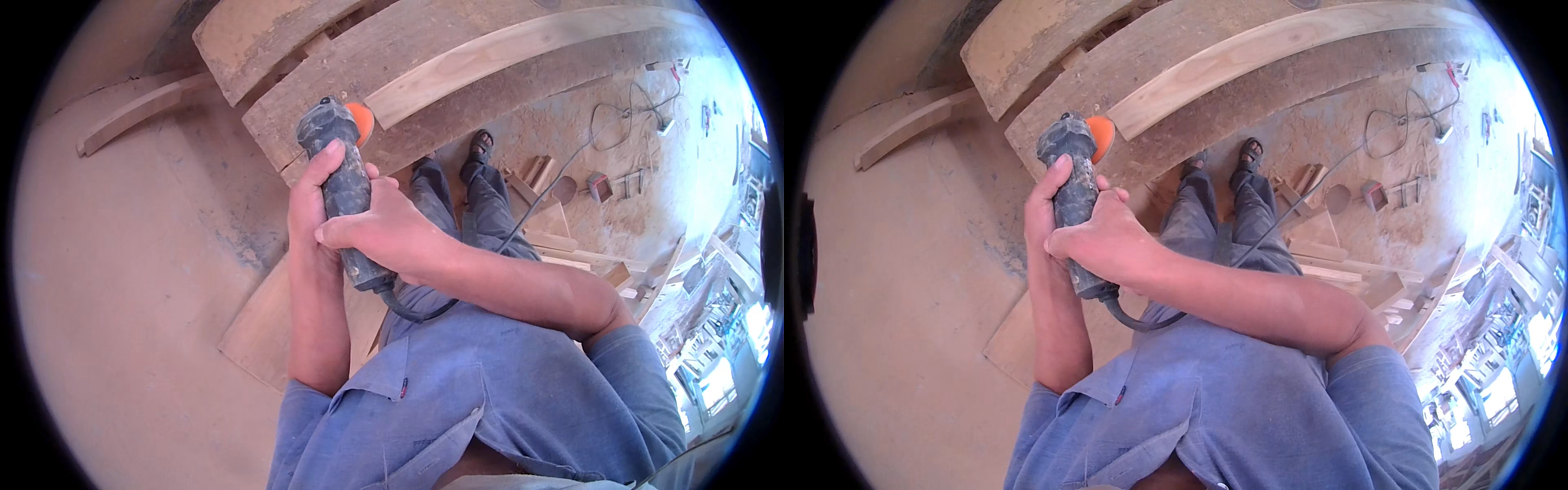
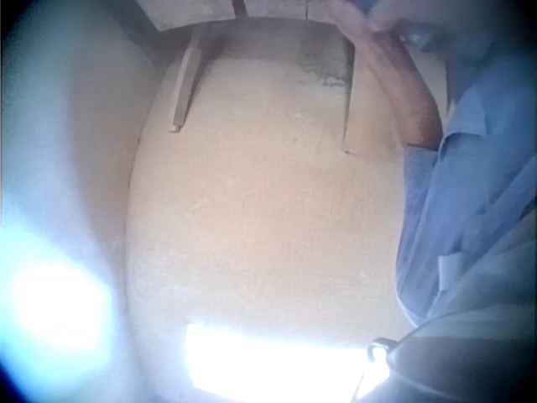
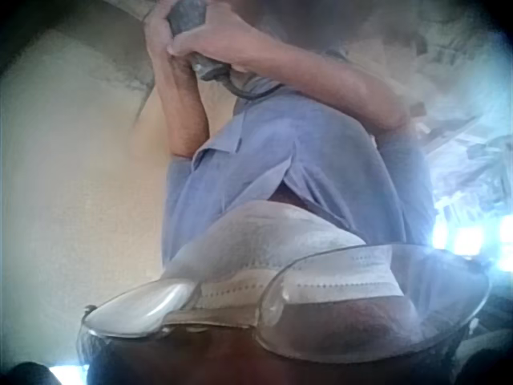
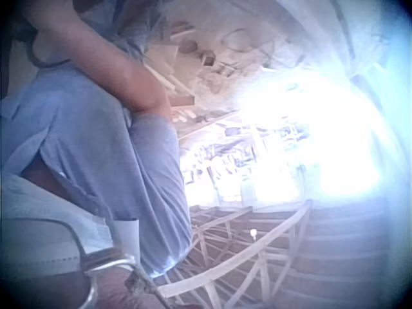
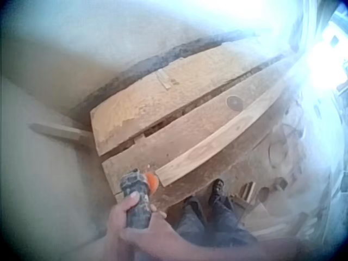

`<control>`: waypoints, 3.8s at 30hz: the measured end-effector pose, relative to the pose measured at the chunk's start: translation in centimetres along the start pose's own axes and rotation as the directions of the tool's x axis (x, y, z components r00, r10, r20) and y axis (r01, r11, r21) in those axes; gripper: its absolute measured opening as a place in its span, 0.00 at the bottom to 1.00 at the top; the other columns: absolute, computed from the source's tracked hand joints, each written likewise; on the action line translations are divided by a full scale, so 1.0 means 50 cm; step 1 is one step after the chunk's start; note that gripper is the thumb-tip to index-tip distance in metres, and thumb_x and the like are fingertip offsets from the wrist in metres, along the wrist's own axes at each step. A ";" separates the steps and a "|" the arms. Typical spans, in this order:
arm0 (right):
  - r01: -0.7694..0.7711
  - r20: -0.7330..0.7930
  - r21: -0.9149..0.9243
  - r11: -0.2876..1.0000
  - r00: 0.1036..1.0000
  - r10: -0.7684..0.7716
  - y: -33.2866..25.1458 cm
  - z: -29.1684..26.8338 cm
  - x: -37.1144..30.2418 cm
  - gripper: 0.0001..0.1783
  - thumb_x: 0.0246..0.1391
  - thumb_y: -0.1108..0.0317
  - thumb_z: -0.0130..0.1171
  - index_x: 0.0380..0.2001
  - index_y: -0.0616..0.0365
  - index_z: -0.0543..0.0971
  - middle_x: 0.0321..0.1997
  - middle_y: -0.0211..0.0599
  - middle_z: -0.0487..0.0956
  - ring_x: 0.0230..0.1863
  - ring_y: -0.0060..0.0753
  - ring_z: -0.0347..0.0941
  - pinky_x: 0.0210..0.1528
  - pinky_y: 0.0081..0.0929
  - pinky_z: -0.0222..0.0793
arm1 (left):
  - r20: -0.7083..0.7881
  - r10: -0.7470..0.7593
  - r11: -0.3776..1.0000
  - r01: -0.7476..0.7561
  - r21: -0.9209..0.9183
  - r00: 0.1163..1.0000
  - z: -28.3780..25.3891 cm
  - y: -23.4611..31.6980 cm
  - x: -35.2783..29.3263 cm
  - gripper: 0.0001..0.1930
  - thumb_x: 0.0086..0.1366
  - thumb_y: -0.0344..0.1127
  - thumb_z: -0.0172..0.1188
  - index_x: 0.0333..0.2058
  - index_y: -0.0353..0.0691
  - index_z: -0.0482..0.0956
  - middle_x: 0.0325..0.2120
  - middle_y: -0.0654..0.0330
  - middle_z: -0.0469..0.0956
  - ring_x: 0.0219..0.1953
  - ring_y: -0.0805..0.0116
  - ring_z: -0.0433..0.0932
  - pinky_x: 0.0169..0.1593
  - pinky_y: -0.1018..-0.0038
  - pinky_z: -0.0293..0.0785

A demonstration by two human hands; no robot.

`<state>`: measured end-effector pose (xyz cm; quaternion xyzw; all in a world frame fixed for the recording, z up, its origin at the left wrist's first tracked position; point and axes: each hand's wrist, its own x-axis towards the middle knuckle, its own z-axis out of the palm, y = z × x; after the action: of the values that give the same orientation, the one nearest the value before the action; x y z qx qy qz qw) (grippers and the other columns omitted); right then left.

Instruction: The person uses a handheld angle grinder with an orange abrasive disc to smooth the edges of a wooden plank. They then switch to a red orbital sander to finish the surface of the wood. The person handles the wood pieces by hand, moving them to different positions on the workbench.

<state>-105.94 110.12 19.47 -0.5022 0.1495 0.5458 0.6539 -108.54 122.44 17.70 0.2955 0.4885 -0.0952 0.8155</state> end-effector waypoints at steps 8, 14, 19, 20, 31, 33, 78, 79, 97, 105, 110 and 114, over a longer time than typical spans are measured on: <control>-0.041 -0.033 0.058 0.997 0.999 0.043 -0.021 0.037 0.022 0.38 0.49 0.66 0.70 0.58 0.74 0.65 0.43 0.40 0.77 0.43 0.28 0.77 0.44 0.30 0.75 | 0.077 -0.066 0.998 0.066 0.003 0.995 -0.011 0.050 0.035 0.20 0.68 0.46 0.65 0.46 0.34 0.76 0.28 0.48 0.82 0.30 0.48 0.86 0.35 0.55 0.86; -0.074 -0.025 0.094 0.993 0.997 0.077 -0.040 0.052 0.024 0.39 0.52 0.66 0.69 0.61 0.73 0.62 0.50 0.46 0.75 0.51 0.30 0.75 0.51 0.30 0.74 | 0.089 -0.086 0.993 0.078 0.089 0.992 -0.033 0.073 0.056 0.20 0.67 0.46 0.66 0.46 0.35 0.76 0.28 0.48 0.83 0.28 0.54 0.85 0.33 0.60 0.86; -0.135 -0.022 -0.009 0.991 0.991 0.134 -0.022 0.049 0.001 0.53 0.52 0.65 0.69 0.72 0.75 0.50 0.59 0.53 0.70 0.59 0.34 0.71 0.58 0.31 0.72 | -0.031 -0.001 0.997 0.003 0.071 1.000 -0.035 0.046 0.014 0.19 0.66 0.44 0.66 0.46 0.35 0.77 0.28 0.48 0.83 0.28 0.55 0.85 0.34 0.62 0.85; -0.121 0.003 -0.026 0.992 0.993 0.121 -0.020 0.044 -0.009 0.55 0.52 0.64 0.69 0.73 0.75 0.48 0.59 0.53 0.70 0.60 0.35 0.71 0.59 0.31 0.71 | -0.026 0.021 0.998 -0.020 0.055 0.999 -0.035 0.037 0.004 0.19 0.66 0.44 0.66 0.45 0.35 0.77 0.29 0.49 0.83 0.29 0.55 0.85 0.35 0.62 0.85; -0.022 0.045 -0.291 0.956 0.998 0.037 0.010 -0.036 -0.045 0.61 0.50 0.53 0.69 0.76 0.71 0.47 0.63 0.49 0.68 0.62 0.38 0.71 0.63 0.31 0.68 | 0.022 0.107 0.994 -0.107 -0.007 0.994 -0.018 -0.049 -0.004 0.18 0.67 0.43 0.66 0.45 0.35 0.76 0.30 0.50 0.82 0.32 0.56 0.85 0.39 0.62 0.85; -0.012 0.022 -0.290 0.957 1.000 0.019 0.028 -0.044 -0.043 0.61 0.50 0.54 0.69 0.77 0.69 0.47 0.63 0.48 0.68 0.62 0.38 0.71 0.63 0.31 0.68 | 0.017 0.109 0.994 -0.109 -0.002 0.994 -0.016 -0.060 -0.002 0.17 0.66 0.43 0.66 0.44 0.34 0.77 0.30 0.50 0.83 0.32 0.57 0.85 0.38 0.63 0.85; 0.327 0.123 -0.572 0.752 0.941 -0.316 0.318 -0.203 0.081 0.58 0.40 0.66 0.70 0.75 0.51 0.52 0.54 0.56 0.80 0.57 0.61 0.79 0.58 0.46 0.75 | 0.136 0.328 0.928 -0.346 0.138 0.935 -0.146 -0.274 0.096 0.14 0.49 0.23 0.68 0.38 0.32 0.85 0.35 0.55 0.86 0.38 0.63 0.85 0.48 0.65 0.81; 0.320 0.125 -0.572 0.755 0.944 -0.305 0.324 -0.206 0.085 0.58 0.40 0.66 0.70 0.75 0.51 0.53 0.54 0.55 0.80 0.57 0.61 0.79 0.58 0.46 0.75 | 0.128 0.316 0.931 -0.334 0.148 0.940 -0.146 -0.277 0.091 0.15 0.49 0.23 0.68 0.39 0.32 0.84 0.35 0.55 0.86 0.38 0.63 0.85 0.49 0.66 0.81; 0.412 -0.475 -0.150 0.899 0.767 -0.431 0.144 -0.425 -0.148 0.32 0.32 0.74 0.69 0.48 0.60 0.78 0.39 0.33 0.81 0.42 0.29 0.76 0.50 0.30 0.73 | 0.448 0.660 -0.123 -0.503 0.856 0.602 -0.008 -0.144 0.112 0.41 0.53 0.30 0.73 0.66 0.31 0.68 0.60 0.44 0.75 0.68 0.46 0.69 0.74 0.56 0.60; 0.590 -0.834 0.104 0.800 0.490 -0.253 0.277 -0.609 -0.248 0.24 0.31 0.77 0.68 0.39 0.61 0.80 0.30 0.35 0.80 0.30 0.31 0.77 0.37 0.30 0.75 | 0.406 0.246 -0.622 -0.177 0.763 0.880 0.149 -0.011 0.285 0.37 0.42 0.35 0.76 0.54 0.33 0.77 0.48 0.41 0.83 0.55 0.44 0.81 0.59 0.56 0.78; 0.711 -0.857 0.271 0.649 0.486 -0.175 0.348 -0.632 -0.271 0.19 0.31 0.82 0.64 0.34 0.62 0.78 0.27 0.38 0.80 0.28 0.36 0.78 0.34 0.34 0.76 | 0.383 0.202 -0.614 -0.188 0.766 0.901 0.139 -0.063 0.245 0.30 0.38 0.39 0.78 0.43 0.33 0.83 0.39 0.41 0.86 0.46 0.43 0.86 0.48 0.55 0.83; 0.786 -0.920 0.309 0.535 0.390 -0.042 0.375 -0.603 -0.294 0.16 0.32 0.81 0.63 0.32 0.62 0.77 0.25 0.41 0.79 0.24 0.40 0.78 0.32 0.36 0.77 | 0.420 0.111 -0.419 -0.341 0.841 0.901 0.138 -0.157 0.158 0.32 0.35 0.40 0.79 0.42 0.30 0.85 0.36 0.43 0.87 0.43 0.49 0.88 0.45 0.59 0.85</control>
<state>-116.77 75.25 7.55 -0.4150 0.4934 -0.0796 0.7603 -102.94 113.18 10.31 0.9195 0.0634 -0.2974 0.2492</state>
